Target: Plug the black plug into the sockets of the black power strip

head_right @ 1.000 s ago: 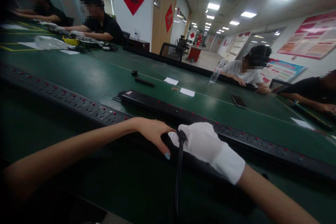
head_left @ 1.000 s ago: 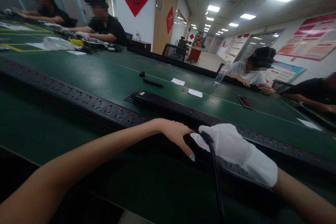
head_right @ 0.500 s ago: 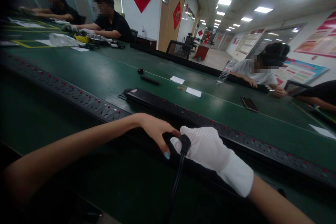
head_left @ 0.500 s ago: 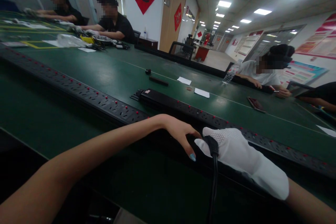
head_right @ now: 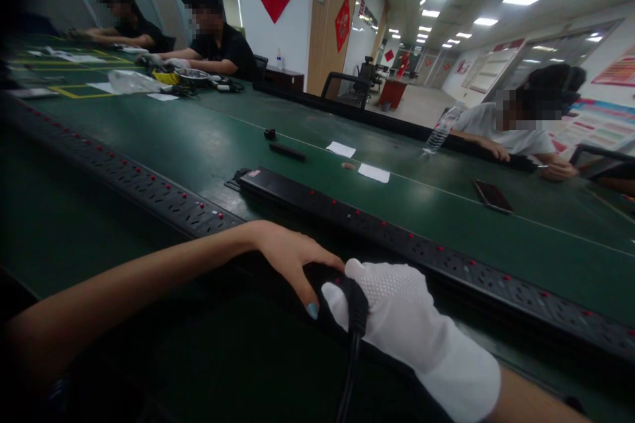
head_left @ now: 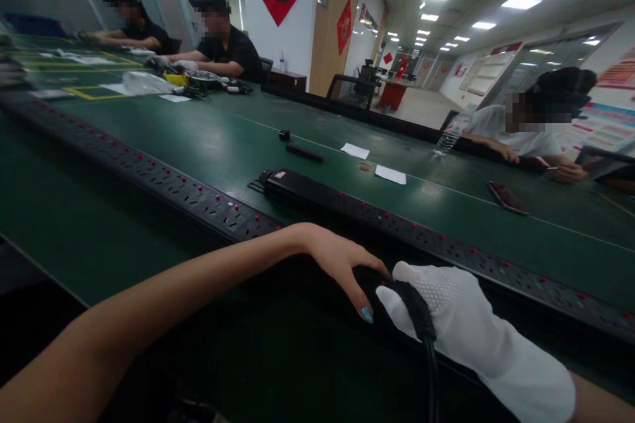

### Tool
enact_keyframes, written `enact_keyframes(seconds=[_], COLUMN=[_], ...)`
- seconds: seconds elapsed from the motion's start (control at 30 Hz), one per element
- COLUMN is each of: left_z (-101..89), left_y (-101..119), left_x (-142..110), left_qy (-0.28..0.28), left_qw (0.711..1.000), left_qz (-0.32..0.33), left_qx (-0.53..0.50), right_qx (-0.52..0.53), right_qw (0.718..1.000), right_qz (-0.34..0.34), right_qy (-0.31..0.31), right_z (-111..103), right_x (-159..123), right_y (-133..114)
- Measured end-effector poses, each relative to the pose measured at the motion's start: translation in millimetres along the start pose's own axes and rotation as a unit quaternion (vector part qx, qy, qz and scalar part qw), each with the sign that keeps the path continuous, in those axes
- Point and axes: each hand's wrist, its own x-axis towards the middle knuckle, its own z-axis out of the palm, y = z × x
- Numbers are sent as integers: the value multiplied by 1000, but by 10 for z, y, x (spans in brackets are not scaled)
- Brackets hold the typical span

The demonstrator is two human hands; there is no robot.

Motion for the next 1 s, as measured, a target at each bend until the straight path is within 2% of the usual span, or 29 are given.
enact_keyframes(seconds=[0.23,0.4,0.53,0.63,1.0], left_z=[-10,0,9,8,13], left_y=[-6,1,7,7,7], left_x=[17,7,13,22,23], left_qy=[-17,0,-3,-4,7], left_qw=[1000,999,999,999,999], left_qz=[3,7,22,8,2], left_qx=[-24,-31,-43,-32,-54], right_qx=[-36,45,76,77,29], right_qw=[999,996,996,996,998], right_qz=[14,15,14,4,5], right_qy=[-21,-72,-49,-33,-56], right_z=[-84,-86,-40,-8,-72], right_x=[-8,5,-19,-45,-28], right_y=[-60,-39,-13,-4,-36])
